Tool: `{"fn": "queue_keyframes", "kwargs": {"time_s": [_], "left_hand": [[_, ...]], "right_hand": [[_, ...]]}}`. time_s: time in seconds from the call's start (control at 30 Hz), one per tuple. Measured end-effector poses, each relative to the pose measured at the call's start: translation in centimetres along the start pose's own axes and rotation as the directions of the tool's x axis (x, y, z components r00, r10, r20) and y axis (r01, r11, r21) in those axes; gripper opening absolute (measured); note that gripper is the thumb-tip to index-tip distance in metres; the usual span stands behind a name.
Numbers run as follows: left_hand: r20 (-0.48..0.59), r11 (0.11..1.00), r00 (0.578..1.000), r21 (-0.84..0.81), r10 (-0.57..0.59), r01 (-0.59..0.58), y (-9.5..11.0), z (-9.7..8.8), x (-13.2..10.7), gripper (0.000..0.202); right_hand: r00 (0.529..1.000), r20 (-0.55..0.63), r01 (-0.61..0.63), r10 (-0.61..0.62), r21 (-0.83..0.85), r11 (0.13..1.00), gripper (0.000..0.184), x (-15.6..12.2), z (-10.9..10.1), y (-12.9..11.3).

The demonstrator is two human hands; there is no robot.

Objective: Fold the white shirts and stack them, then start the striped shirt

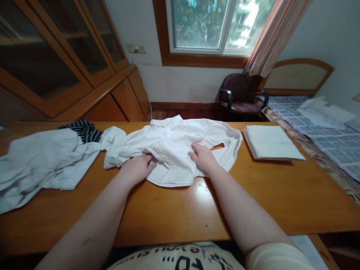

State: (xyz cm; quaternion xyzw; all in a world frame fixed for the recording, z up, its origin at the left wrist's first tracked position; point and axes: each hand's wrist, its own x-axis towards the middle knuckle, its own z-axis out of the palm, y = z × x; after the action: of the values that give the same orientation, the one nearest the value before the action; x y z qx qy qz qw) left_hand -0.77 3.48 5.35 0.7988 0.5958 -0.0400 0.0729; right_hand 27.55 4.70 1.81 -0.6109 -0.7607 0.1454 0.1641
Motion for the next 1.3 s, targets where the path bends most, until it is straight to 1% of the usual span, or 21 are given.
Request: {"fn": "queue_keyframes", "kwargs": {"time_s": [0.1,0.2,0.27,0.4,0.43,0.47,0.5,0.53,0.6,0.63,0.67,0.73,0.8,0.83,0.9,0.97,1.03,1.13,1.17,1.23,1.3], "left_hand": [[0.026,0.992,0.992,-0.008,-0.127,0.127,0.5,-0.4,-0.5,0.046],[0.038,0.965,0.964,-0.017,-0.263,0.263,0.8,-0.8,-0.6,0.050],[0.052,0.955,0.954,-0.025,-0.295,0.296,0.6,-1.1,-0.6,0.056],[0.156,0.931,0.927,-0.078,-0.341,0.356,-0.1,-1.5,-0.5,0.071],[0.156,0.925,0.924,-0.099,-0.349,0.367,-0.2,-1.5,-0.6,0.073],[0.117,0.922,0.928,-0.123,-0.353,0.367,-0.4,-1.6,-0.6,0.072],[0.036,0.924,0.935,-0.148,-0.352,0.354,-0.5,-1.6,-0.6,0.070],[-0.077,0.929,0.935,-0.172,-0.345,0.329,-0.6,-1.5,-0.5,0.065],[-0.293,0.946,0.906,-0.197,-0.306,0.256,-0.8,-1.0,-0.1,0.049],[-0.341,0.953,0.896,-0.196,-0.286,0.230,-1.0,-0.6,0.3,0.043],[-0.333,0.957,0.901,-0.186,-0.276,0.224,-1.1,-0.2,0.7,0.042],[-0.226,0.956,0.933,-0.147,-0.281,0.253,-1.6,0.7,1.6,0.045],[-0.134,0.952,0.946,-0.122,-0.296,0.281,-2.4,1.5,2.5,0.050],[-0.125,0.951,0.947,-0.130,-0.295,0.280,-2.9,1.9,2.9,0.054],[-0.146,0.949,0.947,-0.184,-0.285,0.257,-4.1,2.3,3.5,0.058],[-0.161,0.943,0.952,-0.252,-0.261,0.216,-5.2,2.4,3.8,0.055],[-0.197,0.932,0.947,-0.309,-0.255,0.187,-5.9,2.3,3.8,0.049],[-0.310,0.932,0.917,-0.332,-0.252,0.144,-5.7,1.9,3.4,0.040],[-0.314,0.938,0.921,-0.322,-0.232,0.127,-5.3,1.7,3.2,0.038],[-0.251,0.953,0.953,-0.288,-0.169,0.093,-4.5,1.4,2.8,0.035],[-0.161,0.962,0.978,-0.258,-0.132,0.088,-3.8,1.3,2.5,0.037]], "right_hand": [[1.000,-0.004,-0.001,0.001,0.020,1.000,0.049,0.0,0.0,0.0],[1.000,-0.014,-0.005,0.006,0.045,0.999,0.048,0.0,0.0,0.0],[1.000,-0.026,-0.003,0.004,0.051,0.999,0.047,0.0,0.1,0.1],[0.999,-0.043,0.008,-0.007,0.023,1.000,0.048,0.0,0.3,0.4],[0.999,-0.044,0.015,-0.014,0.016,1.000,0.050,0.0,0.3,0.5],[0.999,-0.046,0.023,-0.023,0.010,1.000,0.051,0.0,0.4,0.6],[0.998,-0.048,0.033,-0.032,0.006,0.999,0.052,0.0,0.4,0.6],[0.998,-0.050,0.042,-0.042,0.003,0.999,0.053,0.0,0.5,0.6],[0.997,-0.048,0.052,-0.052,-0.004,0.999,0.053,0.0,0.6,0.6],[0.998,-0.045,0.050,-0.050,-0.007,0.999,0.054,0.0,0.6,0.6],[0.998,-0.039,0.042,-0.042,-0.010,0.999,0.056,0.0,0.6,0.6],[1.000,-0.017,0.017,-0.017,-0.012,1.000,0.062,0.1,0.6,0.7],[1.000,0.025,-0.009,0.010,-0.015,1.000,0.069,0.1,0.6,0.9],[0.999,0.050,-0.019,0.020,-0.019,1.000,0.074,0.2,0.5,0.9],[0.994,0.103,-0.032,0.035,-0.027,0.999,0.082,0.1,0.2,1.1],[0.989,0.142,-0.040,0.043,-0.028,0.999,0.087,0.0,-0.1,1.3],[0.988,0.149,-0.028,0.032,-0.033,0.999,0.086,-0.1,-0.4,1.4],[0.996,0.093,0.018,-0.011,-0.076,0.997,0.080,-0.2,-0.6,1.4],[0.997,0.070,0.032,-0.025,-0.091,0.995,0.076,-0.2,-0.6,1.3],[0.998,0.030,0.053,-0.050,-0.091,0.994,0.059,-0.2,-0.4,1.2],[0.997,-0.007,0.076,-0.076,-0.047,0.996,0.034,0.0,-0.2,1.1]]}}
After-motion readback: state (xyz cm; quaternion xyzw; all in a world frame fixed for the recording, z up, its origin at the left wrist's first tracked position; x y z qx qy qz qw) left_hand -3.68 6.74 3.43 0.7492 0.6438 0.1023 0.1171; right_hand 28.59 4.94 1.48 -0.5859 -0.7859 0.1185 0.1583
